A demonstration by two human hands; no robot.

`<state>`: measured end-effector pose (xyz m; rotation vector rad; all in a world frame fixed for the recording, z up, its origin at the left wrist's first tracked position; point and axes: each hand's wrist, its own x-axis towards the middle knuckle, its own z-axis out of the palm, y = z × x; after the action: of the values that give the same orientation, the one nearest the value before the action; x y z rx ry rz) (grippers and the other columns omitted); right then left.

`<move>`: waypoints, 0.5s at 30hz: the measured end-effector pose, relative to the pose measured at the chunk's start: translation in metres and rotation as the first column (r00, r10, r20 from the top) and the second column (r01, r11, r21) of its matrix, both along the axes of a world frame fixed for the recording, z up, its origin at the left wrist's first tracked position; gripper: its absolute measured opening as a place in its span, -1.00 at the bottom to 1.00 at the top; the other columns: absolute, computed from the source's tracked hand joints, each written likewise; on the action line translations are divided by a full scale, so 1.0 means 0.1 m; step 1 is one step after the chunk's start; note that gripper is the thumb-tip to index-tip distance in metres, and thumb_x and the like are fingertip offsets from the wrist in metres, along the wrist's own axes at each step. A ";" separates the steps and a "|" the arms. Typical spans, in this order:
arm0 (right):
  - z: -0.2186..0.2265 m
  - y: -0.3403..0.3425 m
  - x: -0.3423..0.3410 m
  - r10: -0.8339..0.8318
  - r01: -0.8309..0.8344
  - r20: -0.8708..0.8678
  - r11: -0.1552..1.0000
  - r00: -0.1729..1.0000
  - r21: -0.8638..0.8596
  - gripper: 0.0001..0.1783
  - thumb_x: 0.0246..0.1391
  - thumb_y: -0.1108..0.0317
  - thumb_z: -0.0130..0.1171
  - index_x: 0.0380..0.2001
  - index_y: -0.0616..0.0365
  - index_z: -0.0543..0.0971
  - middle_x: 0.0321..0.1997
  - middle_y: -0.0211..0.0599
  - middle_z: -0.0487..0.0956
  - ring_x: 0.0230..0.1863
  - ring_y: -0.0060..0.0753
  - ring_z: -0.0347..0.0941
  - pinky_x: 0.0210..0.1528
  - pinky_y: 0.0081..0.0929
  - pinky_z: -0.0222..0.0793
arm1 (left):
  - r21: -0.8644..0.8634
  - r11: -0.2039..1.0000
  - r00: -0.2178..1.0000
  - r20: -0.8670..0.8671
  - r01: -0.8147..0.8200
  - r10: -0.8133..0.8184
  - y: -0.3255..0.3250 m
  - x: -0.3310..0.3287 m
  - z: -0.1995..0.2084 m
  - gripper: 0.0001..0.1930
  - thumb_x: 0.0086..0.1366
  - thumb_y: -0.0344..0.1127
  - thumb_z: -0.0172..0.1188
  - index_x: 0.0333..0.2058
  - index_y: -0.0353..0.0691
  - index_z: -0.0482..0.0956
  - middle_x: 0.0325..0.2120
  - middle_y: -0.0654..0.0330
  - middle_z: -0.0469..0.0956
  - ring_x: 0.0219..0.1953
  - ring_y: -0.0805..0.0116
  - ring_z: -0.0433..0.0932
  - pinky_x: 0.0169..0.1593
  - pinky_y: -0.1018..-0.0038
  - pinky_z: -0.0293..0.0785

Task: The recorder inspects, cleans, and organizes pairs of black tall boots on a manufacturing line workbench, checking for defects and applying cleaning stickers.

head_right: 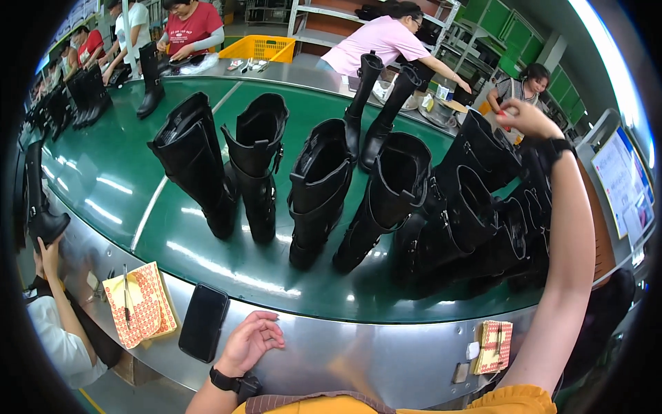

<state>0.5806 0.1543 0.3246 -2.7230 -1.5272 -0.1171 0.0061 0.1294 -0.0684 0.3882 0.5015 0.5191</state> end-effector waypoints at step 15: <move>-0.21 0.54 -0.70 0.343 -0.365 0.217 0.928 0.914 0.069 -0.70 0.10 0.18 0.25 -0.26 0.21 0.60 -0.38 -0.23 0.64 -0.36 -0.40 0.57 -0.23 -0.46 0.47 | -0.005 0.999 0.999 -0.030 0.040 -0.040 0.03 0.02 0.07 -0.72 0.43 -0.34 -0.07 0.04 -0.32 0.34 -0.25 0.03 0.54 -0.22 0.20 0.59 -0.05 0.23 0.53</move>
<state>0.5106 0.2087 0.3039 -2.3630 -1.9764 -0.4655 0.0082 0.1326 -0.0614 0.4015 0.5227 0.4736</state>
